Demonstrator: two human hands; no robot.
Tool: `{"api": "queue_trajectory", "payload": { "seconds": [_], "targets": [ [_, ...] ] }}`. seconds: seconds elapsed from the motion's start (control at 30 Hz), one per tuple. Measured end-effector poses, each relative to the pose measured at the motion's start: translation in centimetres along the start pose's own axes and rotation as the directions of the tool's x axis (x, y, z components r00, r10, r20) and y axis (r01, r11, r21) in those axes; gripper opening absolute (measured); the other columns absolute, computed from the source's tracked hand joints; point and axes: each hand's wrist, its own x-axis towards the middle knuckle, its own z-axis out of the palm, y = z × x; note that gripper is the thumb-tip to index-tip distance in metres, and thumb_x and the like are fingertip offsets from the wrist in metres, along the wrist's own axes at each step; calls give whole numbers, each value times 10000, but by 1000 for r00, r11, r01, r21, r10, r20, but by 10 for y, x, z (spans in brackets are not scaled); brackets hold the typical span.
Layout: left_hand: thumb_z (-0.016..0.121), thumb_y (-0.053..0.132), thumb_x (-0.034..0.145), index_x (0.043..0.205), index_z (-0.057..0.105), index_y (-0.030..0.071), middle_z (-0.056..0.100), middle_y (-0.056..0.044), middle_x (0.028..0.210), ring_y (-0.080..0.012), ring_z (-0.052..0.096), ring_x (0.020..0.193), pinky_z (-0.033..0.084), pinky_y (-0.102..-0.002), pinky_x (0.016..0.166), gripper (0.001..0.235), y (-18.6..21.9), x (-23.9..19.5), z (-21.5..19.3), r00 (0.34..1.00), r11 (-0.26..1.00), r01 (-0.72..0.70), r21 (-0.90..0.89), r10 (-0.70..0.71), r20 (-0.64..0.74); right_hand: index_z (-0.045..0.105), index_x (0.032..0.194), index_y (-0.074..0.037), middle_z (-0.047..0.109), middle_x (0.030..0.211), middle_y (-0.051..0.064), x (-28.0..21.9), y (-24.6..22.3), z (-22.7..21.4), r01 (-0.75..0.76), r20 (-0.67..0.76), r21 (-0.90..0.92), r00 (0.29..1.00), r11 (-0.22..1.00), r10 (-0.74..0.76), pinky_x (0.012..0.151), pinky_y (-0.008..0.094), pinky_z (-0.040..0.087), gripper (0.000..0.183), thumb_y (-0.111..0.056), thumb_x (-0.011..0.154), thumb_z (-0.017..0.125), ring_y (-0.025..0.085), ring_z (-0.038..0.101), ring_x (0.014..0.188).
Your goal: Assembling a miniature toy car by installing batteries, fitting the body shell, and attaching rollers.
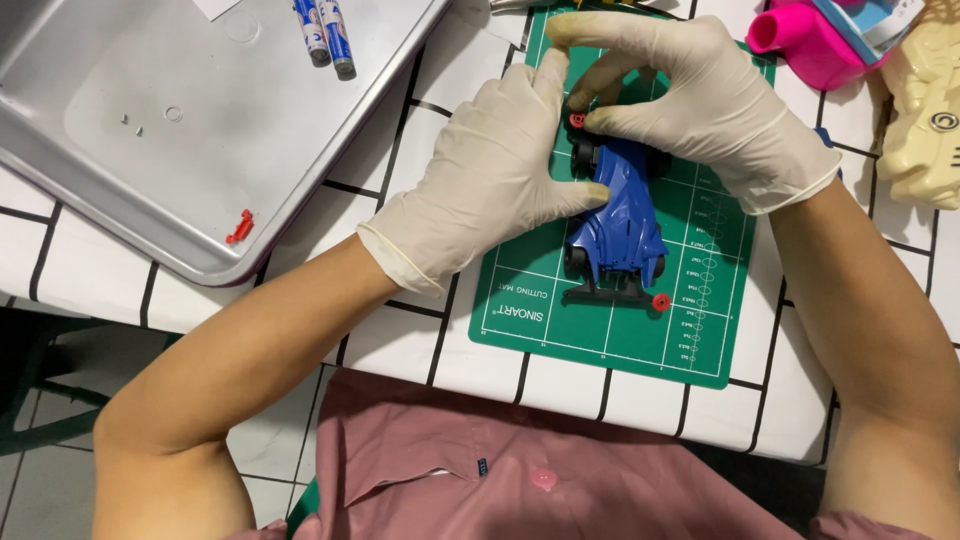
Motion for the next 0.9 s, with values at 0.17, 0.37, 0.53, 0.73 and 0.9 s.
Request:
{"api": "queue_trajectory", "payload": {
  "seconds": [0.17,0.37,0.53,0.73,0.9],
  "targets": [
    [987,712,668,1384,388,65,621,-141,1060,-370,650,901,553,-530,587,1135,1,1,-2,999,1000,26,7,-26,32,505,1511,-22,717,1075,149,1,6,-2,52,9,-17,999,999,-52,1021,336,568,669,144,898,713,207,697,1031],
    [969,745,666,1377,400,54,615,-142,1070,-377,653,905,552,-539,590,1143,0,0,1,1000,999,17,40,-18,19,493,1529,-21,722,1053,143,1,12,-2,123,29,-103,992,987,-121,914,326,568,661,116,933,744,211,697,974],
    [957,746,677,1398,392,46,618,-150,1074,-384,646,910,543,-540,590,1152,0,0,1,1000,999,5,37,-6,25,494,1534,-38,732,1007,125,2,30,-4,233,54,-191,972,953,-227,848,328,584,699,129,908,755,205,686,847],
    [952,732,677,1397,396,61,613,-150,1078,-387,644,927,545,-552,593,1130,1,0,-1,999,999,19,34,-20,39,507,1548,-87,726,961,78,4,36,-7,249,85,-277,968,928,-235,745,340,530,689,35,944,815,194,625,736],
    [974,732,650,1425,383,57,630,-144,1070,-376,656,931,562,-539,613,1185,1,1,0,1000,1000,16,26,-17,26,525,1506,-6,749,1054,161,4,30,-9,357,52,-243,933,902,-356,897,369,594,597,105,990,802,260,752,953]
  ]
}}
